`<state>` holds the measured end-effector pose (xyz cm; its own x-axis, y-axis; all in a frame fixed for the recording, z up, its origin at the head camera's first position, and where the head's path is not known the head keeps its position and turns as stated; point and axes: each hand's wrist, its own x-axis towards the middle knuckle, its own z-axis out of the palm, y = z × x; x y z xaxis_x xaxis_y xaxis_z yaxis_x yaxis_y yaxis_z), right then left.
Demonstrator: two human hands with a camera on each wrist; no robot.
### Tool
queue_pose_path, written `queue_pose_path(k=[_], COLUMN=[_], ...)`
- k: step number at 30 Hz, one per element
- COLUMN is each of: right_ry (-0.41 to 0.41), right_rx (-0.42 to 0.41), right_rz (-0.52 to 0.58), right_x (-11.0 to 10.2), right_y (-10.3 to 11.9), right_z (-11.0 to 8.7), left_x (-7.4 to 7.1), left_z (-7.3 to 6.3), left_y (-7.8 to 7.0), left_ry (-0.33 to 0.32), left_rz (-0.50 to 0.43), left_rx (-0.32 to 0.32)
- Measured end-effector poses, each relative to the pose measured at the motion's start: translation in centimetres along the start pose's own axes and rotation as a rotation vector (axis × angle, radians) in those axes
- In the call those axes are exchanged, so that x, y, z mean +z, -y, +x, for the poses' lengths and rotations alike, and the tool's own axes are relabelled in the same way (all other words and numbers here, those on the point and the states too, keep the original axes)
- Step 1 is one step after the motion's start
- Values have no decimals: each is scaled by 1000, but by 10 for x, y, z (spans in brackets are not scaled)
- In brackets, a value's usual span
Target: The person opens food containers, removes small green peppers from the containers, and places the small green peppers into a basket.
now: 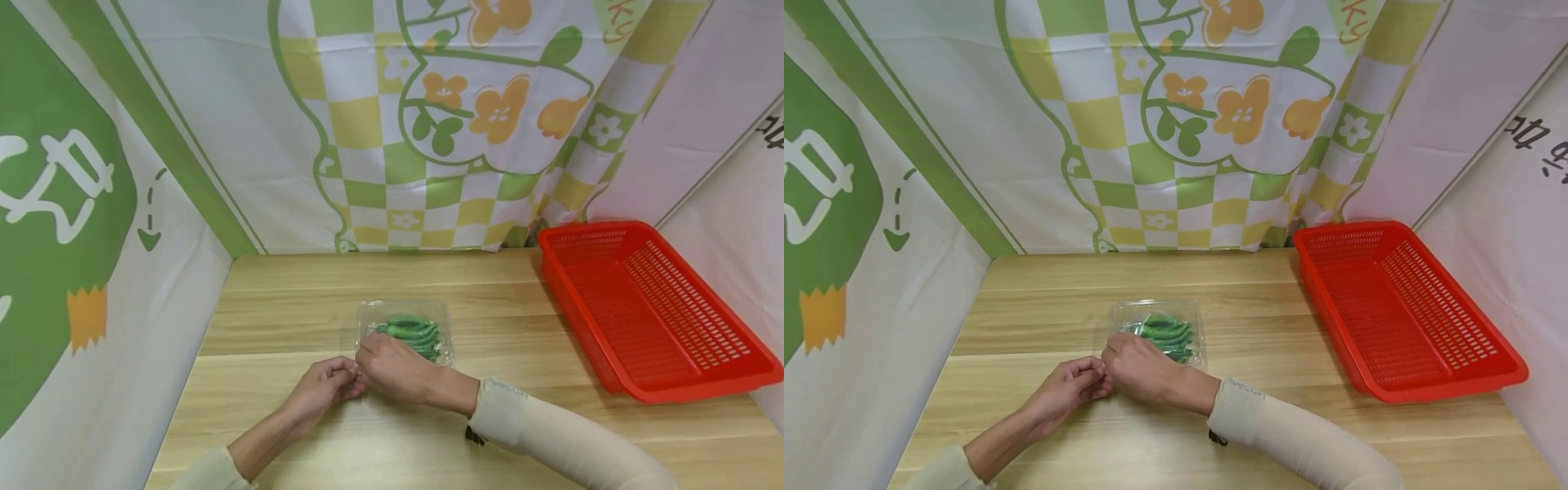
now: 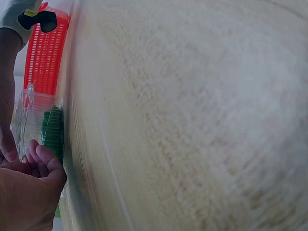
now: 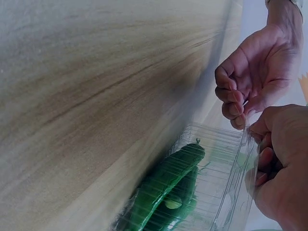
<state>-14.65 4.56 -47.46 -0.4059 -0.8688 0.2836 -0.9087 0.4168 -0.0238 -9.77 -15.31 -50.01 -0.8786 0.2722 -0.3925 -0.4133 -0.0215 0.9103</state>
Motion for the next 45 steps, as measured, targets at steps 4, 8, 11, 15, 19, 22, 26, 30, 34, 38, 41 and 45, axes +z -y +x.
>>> queue_pose_path(k=[4,8,11,15,19,22,26,30,34,38,41,45], right_ry=[-27,-38,-36,-34,-38,-41,-37,-40,-50,-87,-107,-106], right_rx=[10,19,27,33,30,26,29,34,35,46,45,36], right_rz=[22,46,62,71,62,57,64,86,127,203,216,187], right_x=[3,3,2,3,3,3,3,3,2,1,1,2], right_y=[-1,-2,-2,-3,-3,-3,-3,-4,-7,-10,-11,-10], right_z=[1,2,3,3,3,3,3,2,1,2,3,2], left_x=[0,-1,0,1,0,0,0,2,2,2,1,1], left_z=[1,0,-1,-1,-1,-1,-1,0,3,4,4,4], left_y=[0,-1,-2,-4,-5,-5,-5,-6,-6,-7,-7,-8], left_ry=[3,4,-1,-4,3,4,-5,-23,-33,-35,-32,-30], left_rz=[-13,-19,-24,-43,-64,-73,-74,-58,-39,-28,-23,-20], left_rx=[1,4,-4,-18,-14,-10,-14,-24,-24,-15,-14,-20])
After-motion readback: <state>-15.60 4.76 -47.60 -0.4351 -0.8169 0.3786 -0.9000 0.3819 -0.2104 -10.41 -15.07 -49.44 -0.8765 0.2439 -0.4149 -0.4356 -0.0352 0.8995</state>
